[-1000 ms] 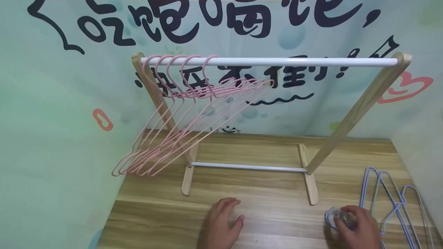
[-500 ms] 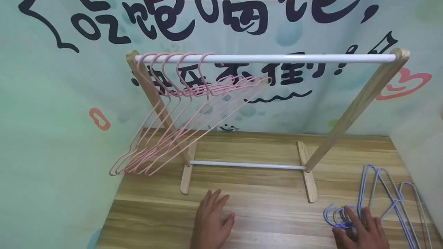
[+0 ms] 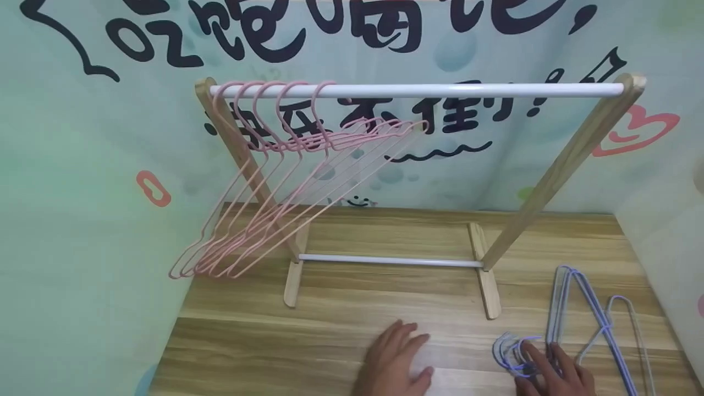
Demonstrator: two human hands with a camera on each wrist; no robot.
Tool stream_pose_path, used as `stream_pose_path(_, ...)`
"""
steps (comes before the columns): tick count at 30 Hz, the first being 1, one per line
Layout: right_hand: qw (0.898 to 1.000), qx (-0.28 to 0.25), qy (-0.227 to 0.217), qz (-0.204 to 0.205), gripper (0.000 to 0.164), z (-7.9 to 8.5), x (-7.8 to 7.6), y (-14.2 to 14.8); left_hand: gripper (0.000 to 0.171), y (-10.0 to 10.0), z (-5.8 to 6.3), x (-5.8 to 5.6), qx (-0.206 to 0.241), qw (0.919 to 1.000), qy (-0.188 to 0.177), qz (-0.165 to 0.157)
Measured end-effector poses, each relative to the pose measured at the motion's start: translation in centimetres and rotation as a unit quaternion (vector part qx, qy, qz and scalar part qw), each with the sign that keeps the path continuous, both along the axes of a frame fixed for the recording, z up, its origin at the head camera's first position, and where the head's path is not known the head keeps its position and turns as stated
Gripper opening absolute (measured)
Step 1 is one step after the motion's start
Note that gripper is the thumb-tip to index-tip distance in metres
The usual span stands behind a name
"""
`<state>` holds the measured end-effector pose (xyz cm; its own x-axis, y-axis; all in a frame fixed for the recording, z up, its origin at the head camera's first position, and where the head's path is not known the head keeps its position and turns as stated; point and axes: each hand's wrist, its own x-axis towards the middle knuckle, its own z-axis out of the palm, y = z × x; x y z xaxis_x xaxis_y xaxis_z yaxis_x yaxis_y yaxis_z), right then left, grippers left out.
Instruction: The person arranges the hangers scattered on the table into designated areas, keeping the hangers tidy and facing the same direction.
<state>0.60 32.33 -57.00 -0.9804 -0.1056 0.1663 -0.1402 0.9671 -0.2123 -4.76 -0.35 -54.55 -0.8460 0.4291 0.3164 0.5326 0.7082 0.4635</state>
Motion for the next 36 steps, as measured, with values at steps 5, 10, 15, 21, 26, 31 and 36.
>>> stream_pose_path(5,1.000,-0.024,0.011,-0.007,0.059,-0.2,0.4,-1.6,0.048,2.6,0.2,0.2,-0.046,0.9973,0.021,-0.054)
stream_pose_path(10,0.999,-0.006,0.034,0.003,0.062,-0.5,0.7,-2.7,0.046,4.6,0.3,0.3,-0.071,0.9924,0.021,-0.098)
stream_pose_path(15,0.996,-0.037,0.075,-0.007,0.063,-1.2,0.9,-3.8,0.044,6.3,-0.1,0.5,-0.076,0.9885,-0.006,-0.131)
stream_pose_path(21,0.994,-0.028,0.104,0.023,0.059,-1.8,1.2,-4.7,0.053,7.4,-1.2,0.7,-0.086,0.9818,0.044,-0.163)
stream_pose_path(26,0.994,-0.061,0.094,-0.002,0.051,-1.4,1.3,-5.5,0.057,7.8,-1.7,0.7,-0.084,0.9803,0.034,-0.176)
stream_pose_path(31,0.990,-0.111,0.078,-0.029,0.046,-0.5,1.3,-6.4,0.058,8.0,-1.9,0.6,-0.082,0.9802,-0.002,-0.180)
stream_pose_path(36,0.983,-0.124,0.127,0.043,0.033,-0.4,0.9,-5.9,0.045,8.1,-2.2,0.5,-0.114,0.9795,0.002,-0.166)
